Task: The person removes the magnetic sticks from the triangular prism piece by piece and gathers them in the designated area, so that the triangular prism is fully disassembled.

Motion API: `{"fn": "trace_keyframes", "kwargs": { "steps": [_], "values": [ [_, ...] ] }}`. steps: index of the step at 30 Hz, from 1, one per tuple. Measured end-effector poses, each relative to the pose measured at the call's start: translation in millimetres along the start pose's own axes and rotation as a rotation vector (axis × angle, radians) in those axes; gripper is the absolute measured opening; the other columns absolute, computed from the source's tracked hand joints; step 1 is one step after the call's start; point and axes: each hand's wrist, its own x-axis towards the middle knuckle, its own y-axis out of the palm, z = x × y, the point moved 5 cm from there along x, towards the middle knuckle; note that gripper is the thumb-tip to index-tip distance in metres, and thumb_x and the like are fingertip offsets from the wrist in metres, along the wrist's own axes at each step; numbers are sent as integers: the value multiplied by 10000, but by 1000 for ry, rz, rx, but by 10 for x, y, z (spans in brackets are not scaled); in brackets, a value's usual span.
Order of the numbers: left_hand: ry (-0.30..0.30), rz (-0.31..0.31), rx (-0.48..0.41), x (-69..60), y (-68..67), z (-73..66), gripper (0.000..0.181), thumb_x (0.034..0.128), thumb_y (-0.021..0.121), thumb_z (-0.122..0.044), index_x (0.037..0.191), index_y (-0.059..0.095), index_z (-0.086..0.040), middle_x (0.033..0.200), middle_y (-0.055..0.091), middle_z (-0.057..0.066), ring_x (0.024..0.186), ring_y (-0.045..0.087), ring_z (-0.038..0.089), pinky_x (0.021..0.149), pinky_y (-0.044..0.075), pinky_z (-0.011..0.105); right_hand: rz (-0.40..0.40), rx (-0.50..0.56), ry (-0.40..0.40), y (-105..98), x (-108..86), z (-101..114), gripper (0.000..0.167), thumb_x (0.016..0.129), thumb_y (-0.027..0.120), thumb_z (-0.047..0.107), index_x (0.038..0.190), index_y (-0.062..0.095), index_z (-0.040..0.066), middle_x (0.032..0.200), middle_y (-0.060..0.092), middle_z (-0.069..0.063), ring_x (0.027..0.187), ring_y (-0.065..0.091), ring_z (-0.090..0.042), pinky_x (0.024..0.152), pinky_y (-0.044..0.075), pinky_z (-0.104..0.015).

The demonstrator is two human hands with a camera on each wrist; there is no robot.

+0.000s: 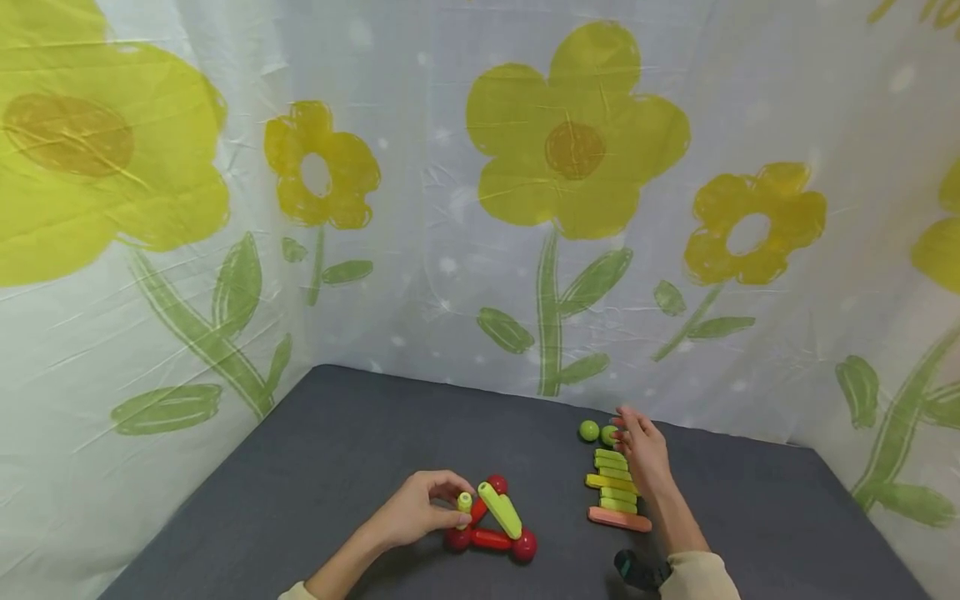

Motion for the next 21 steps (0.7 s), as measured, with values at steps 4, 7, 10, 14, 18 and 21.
{"fn": "trace_keyframes", "kwargs": {
  "steps": [4, 7, 10, 14, 18, 21],
  "values": [
    [-5, 0, 13, 10, 1, 11, 240, 817, 764, -104, 1034, 687, -36, 890, 649, -41, 832, 613, 137, 691, 502, 285, 139, 25, -21, 194, -111, 85, 257, 1008, 445, 376, 1145, 538, 178, 1033, 530, -27, 826, 555, -102, 749, 484, -240],
    [-5, -1, 9, 7, -2, -2, 241, 813, 766, -97, 1033, 687, -38, 888, 648, -37, 827, 612, 138, 682, 500, 283, 231, 24, -17, 330, -195, 110, 275, 1019, 447, 340, 1161, 539, 123, 1018, 524, -55, 832, 559, -122, 746, 486, -245],
    [2, -5, 12, -12, -6, -73, 240, 810, 761, -64, 1033, 684, -19, 890, 645, -14, 822, 608, 151, 670, 493, 279, 333, 3, 11, 475, -272, 113, 328, 1021, 453, 329, 1196, 505, 57, 1003, 530, -62, 831, 554, -126, 731, 482, -243],
    [2, -8, 15, -23, -4, -110, 250, 803, 757, -25, 1039, 679, -3, 899, 643, 6, 822, 605, 166, 655, 488, 273, 494, -7, 55, 668, -397, 89, 366, 1026, 450, 309, 1238, 493, 14, 1013, 552, -59, 856, 566, -132, 750, 495, -261],
    [-5, -4, 5, 2, -1, -7, 271, 791, 774, -43, 1046, 686, -29, 896, 644, -19, 822, 607, 152, 663, 494, 279, 634, -52, 76, 838, -536, 10, 411, 1031, 450, 283, 1287, 483, -36, 1046, 579, -70, 911, 590, -156, 804, 508, -299],
    [0, -2, 3, -2, 1, -2, 272, 787, 779, -48, 1043, 688, -35, 888, 644, -21, 820, 608, 156, 679, 495, 289, 703, -114, 94, 942, -628, -66, 447, 1021, 481, 254, 1318, 454, -79, 1106, 583, -110, 963, 584, -189, 839, 507, -323]
  ]
}}
